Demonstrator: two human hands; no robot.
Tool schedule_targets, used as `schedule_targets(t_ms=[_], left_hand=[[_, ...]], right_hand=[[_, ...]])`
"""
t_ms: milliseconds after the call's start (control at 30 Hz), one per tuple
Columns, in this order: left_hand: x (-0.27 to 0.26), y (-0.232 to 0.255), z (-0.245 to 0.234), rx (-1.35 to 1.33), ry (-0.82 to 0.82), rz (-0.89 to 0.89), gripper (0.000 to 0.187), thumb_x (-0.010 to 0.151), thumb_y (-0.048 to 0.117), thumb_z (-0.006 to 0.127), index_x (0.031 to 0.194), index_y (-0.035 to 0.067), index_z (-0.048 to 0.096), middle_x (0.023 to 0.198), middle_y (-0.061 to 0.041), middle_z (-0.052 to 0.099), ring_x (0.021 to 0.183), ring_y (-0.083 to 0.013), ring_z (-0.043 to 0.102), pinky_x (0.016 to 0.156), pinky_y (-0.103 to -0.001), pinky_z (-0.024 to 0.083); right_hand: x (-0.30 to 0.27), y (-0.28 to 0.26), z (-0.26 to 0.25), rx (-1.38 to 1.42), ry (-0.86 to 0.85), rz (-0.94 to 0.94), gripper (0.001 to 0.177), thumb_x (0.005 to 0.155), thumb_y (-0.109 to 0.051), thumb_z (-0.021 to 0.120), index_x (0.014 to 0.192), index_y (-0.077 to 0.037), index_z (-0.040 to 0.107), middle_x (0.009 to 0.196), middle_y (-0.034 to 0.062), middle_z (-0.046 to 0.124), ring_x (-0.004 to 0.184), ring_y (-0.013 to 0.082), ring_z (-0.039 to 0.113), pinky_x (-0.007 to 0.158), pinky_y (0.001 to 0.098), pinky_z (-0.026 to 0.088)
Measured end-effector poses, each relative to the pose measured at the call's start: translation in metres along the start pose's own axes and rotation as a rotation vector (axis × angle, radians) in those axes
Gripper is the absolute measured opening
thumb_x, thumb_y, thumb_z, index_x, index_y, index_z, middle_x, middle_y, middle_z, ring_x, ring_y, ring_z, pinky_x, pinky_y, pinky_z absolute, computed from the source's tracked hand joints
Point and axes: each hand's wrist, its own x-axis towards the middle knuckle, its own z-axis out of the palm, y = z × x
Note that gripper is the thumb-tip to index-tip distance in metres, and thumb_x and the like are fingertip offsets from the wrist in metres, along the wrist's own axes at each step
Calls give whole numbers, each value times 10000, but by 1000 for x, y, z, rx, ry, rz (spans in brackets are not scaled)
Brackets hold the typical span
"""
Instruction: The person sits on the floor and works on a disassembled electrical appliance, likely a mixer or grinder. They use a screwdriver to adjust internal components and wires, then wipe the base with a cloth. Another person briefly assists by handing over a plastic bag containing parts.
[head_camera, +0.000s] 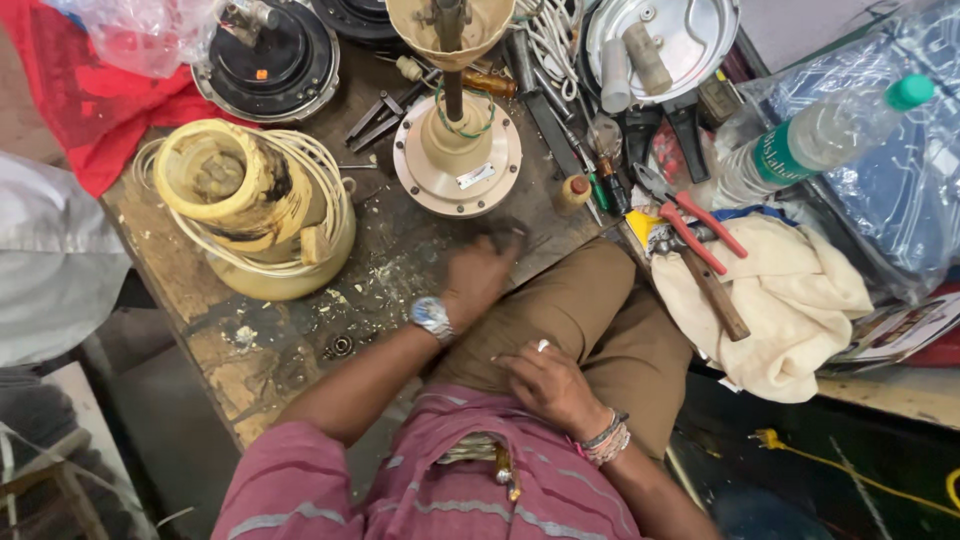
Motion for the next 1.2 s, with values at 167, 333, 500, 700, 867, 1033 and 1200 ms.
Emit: schedule_targets(t_ms=[167,333,500,700,867,1033,1200], left_hand=[[-35,-83,-46,163,-239,-215,162,905,149,607,895,141,768,803,-130,691,730,-299,724,579,-427,562],[-36,-50,-73,147,-39,-140,496,829,112,620,1324,93,615,739,-155,655,550,-307,685,423,-406,517],[-24,11,-12,-102,114,35,544,869,114,576,1411,161,597,783,-161,643,588,-326,670,487,-461,515],[-47,-39,-13,-17,-117,-155,319,969,184,598,1282,147,645,852,-146,677,690,-315,669,552,-469,517],[-50,5,-95,-553,143,-88,421,949,189,657,1354,86,618,907,-166,692,810,-375,666,654,-513,532],[-45,22,-132,-454,-194,-52,419,801,276,740,1214,213,706,1019,-145,703,870,-373,683,657,-490,546],[-58,-47,-158,-1171,378,-564,394,987,230,700,1338,55,666,1198,-150,742,873,-333,648,832,-391,551]], right_hand=[[2,4,0,-11,13,-36,361,772,-56,744,1127,-102,704,891,68,617,789,275,597,718,399,506],[4,2,2,11,-16,-96,377,773,-72,754,1146,-96,706,897,69,623,776,266,598,685,394,496],[0,-2,2,-4,0,-75,379,790,-72,752,1165,-103,711,865,71,609,783,268,600,699,403,497],[-6,21,14,20,187,252,308,886,-109,740,1192,-122,701,903,90,627,799,252,627,775,400,540],[36,36,15,1254,462,813,639,927,-155,655,1495,-261,382,1267,11,629,1060,162,688,745,366,617],[52,76,29,1405,346,718,553,975,-84,658,1497,-37,483,1297,114,644,1111,194,662,908,339,573],[44,94,60,1203,367,621,520,1008,-26,648,1504,10,497,1327,109,635,1154,158,617,1000,290,511]])
